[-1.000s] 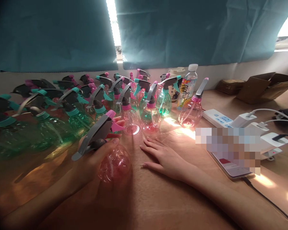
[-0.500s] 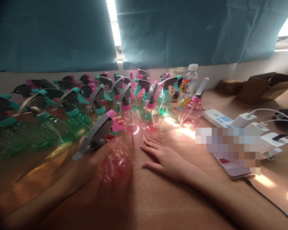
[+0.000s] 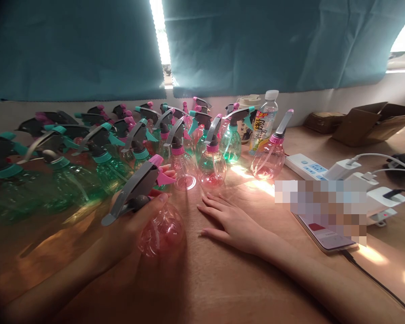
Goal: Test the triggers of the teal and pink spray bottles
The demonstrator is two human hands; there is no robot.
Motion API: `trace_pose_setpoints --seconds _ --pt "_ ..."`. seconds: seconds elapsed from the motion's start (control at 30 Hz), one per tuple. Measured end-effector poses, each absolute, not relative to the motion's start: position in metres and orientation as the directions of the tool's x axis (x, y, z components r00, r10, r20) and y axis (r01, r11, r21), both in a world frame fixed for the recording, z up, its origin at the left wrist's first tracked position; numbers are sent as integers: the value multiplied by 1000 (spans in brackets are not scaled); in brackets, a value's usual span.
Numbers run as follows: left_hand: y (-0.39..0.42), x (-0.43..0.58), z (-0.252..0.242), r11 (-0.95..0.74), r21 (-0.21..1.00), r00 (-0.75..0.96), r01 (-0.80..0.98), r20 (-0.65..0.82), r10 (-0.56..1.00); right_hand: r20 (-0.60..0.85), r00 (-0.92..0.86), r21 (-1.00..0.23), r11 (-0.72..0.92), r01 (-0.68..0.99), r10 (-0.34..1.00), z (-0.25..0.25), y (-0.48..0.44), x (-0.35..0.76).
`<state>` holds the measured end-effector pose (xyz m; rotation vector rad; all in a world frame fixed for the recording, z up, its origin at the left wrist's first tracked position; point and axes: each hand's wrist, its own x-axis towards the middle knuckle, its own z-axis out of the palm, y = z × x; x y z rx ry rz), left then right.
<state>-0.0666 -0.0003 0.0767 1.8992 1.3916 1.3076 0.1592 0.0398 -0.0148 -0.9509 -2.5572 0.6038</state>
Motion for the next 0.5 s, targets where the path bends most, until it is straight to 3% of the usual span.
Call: trace_pose_setpoints --seconds 0.5 --pt "0 -67 76 -400 787 47 470 430 902 148 -721 -479 687 546 677 -15 40 159"
